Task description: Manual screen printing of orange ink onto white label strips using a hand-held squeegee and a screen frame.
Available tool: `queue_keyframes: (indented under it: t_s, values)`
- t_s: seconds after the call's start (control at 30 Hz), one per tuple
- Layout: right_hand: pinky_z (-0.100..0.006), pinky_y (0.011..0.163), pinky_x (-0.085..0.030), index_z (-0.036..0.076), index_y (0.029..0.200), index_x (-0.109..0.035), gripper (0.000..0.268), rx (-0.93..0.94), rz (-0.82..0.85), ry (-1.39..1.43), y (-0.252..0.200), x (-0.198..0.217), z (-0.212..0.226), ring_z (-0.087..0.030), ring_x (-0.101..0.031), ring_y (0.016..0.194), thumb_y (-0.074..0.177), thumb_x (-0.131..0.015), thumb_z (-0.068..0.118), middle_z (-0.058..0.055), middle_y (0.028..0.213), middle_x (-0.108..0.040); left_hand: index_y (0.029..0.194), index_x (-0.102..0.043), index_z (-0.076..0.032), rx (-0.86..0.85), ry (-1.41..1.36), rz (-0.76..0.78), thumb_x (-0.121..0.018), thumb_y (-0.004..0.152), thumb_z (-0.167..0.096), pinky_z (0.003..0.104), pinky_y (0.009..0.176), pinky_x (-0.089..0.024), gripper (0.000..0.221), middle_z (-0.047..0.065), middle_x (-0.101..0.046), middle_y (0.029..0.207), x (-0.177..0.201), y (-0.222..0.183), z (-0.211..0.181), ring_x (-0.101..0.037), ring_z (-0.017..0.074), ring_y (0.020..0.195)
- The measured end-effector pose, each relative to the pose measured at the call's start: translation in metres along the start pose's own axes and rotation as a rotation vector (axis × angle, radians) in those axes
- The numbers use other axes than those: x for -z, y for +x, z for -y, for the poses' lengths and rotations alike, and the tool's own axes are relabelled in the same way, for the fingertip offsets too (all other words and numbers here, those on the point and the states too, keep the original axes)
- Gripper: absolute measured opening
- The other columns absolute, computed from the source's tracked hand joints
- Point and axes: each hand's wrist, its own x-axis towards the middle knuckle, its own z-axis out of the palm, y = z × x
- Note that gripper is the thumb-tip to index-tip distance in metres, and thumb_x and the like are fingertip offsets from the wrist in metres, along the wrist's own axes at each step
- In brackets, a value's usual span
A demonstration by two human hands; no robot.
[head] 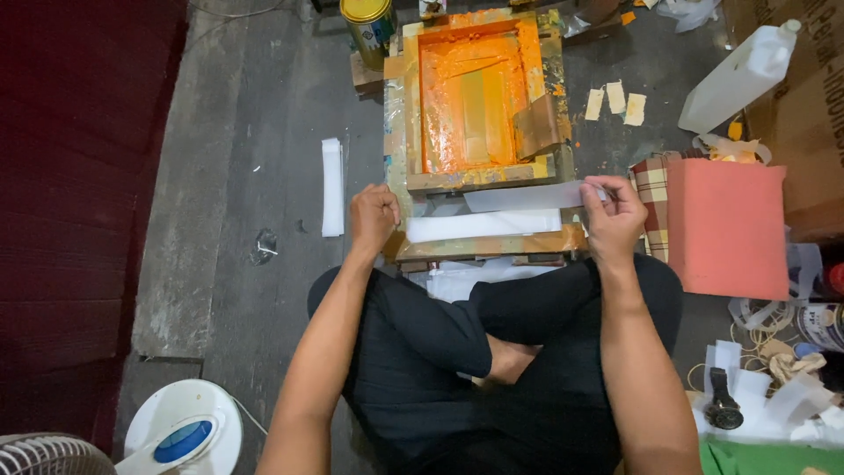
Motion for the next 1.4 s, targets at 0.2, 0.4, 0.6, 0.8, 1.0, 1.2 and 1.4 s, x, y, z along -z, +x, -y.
queue_keyframes:
  t_s: [0.2,0.4,0.6,0.8,1.0,1.2,1.4]
  values:
    - [-0.01,0.061,-0.055,0.014,0.125,-0.058,0.021,-0.166,-0.189,0.237,0.01,-0.019,0.062,-0.002,-0.061,0.072,0.106,-0.065,0.009,0.005,0.108,-0.059,0.066,-0.058,-0.01,0.225,-0.132,-0.148,-0.056,0.087,-0.006,0.034,0.06,-0.043,0.022,0.009,-0.049,0.055,0.009,0.008,-0.027,-0.05,0.0141,0.061]
    - [-0.018,0.053,-0.055,0.018,0.101,-0.048,0.03,-0.282,-0.409,0.357,0.031,0.026,-0.055,-0.01,-0.064,0.059,0.103,-0.077,0.008,0.0,0.088,-0.067,0.107,-0.07,-0.011,-0.008,0.272,0.072,-0.072,0.088,-0.017,0.049,0.077,-0.053,0.02,0.013,-0.064,0.092,0.001,0.031,-0.026,-0.067,0.0396,0.09]
    - [-0.016,0.043,-0.038,0.021,0.092,-0.048,0.035,-0.494,-0.515,0.394,0.032,0.038,-0.041,-0.002,-0.049,0.048,0.099,-0.082,0.019,-0.005,0.088,-0.08,0.13,-0.061,-0.02,0.03,0.405,0.308,-0.078,0.089,-0.015,0.052,0.091,-0.055,0.045,0.017,-0.049,0.135,-0.008,0.031,-0.016,-0.064,0.0444,0.116]
    - [-0.01,0.044,-0.04,0.015,0.086,-0.066,0.024,-0.745,-0.396,0.407,0.034,0.036,-0.042,0.0,-0.052,0.047,0.098,-0.077,0.032,0.008,0.067,-0.062,0.131,-0.066,-0.024,0.005,0.478,0.33,-0.078,0.092,-0.022,0.053,0.093,-0.051,0.041,0.025,-0.051,0.142,-0.022,0.04,-0.003,-0.061,0.0453,0.12]
    - [-0.012,0.056,-0.057,0.011,0.119,-0.071,0.033,-0.772,-0.232,0.553,0.031,0.036,-0.023,-0.004,-0.071,0.067,0.086,-0.075,0.011,-0.004,0.116,-0.078,0.119,-0.058,-0.022,-0.02,0.545,0.22,-0.08,0.089,-0.023,0.052,0.09,-0.044,0.037,0.028,-0.055,0.138,-0.033,0.031,-0.011,-0.062,0.0442,0.118]
    - [-0.014,0.076,-0.065,0.005,0.147,-0.056,0.054,-0.663,-0.099,0.458,0.022,0.034,-0.021,-0.012,-0.073,0.11,0.093,-0.06,-0.003,-0.009,0.141,-0.063,0.119,-0.054,-0.022,-0.018,0.484,0.221,-0.077,0.093,-0.023,0.051,0.093,-0.042,0.035,0.029,-0.053,0.14,-0.037,0.029,0.001,-0.062,0.0444,0.12]
    - [-0.014,0.059,-0.056,0.01,0.142,-0.061,0.046,-0.67,-0.07,0.336,0.016,0.04,-0.011,-0.012,-0.075,0.093,0.097,-0.054,0.006,-0.008,0.127,-0.068,0.129,-0.058,-0.024,0.075,0.344,0.216,-0.074,0.096,-0.021,0.051,0.099,-0.044,0.037,0.029,-0.048,0.144,-0.021,0.041,-0.014,-0.064,0.0454,0.122]
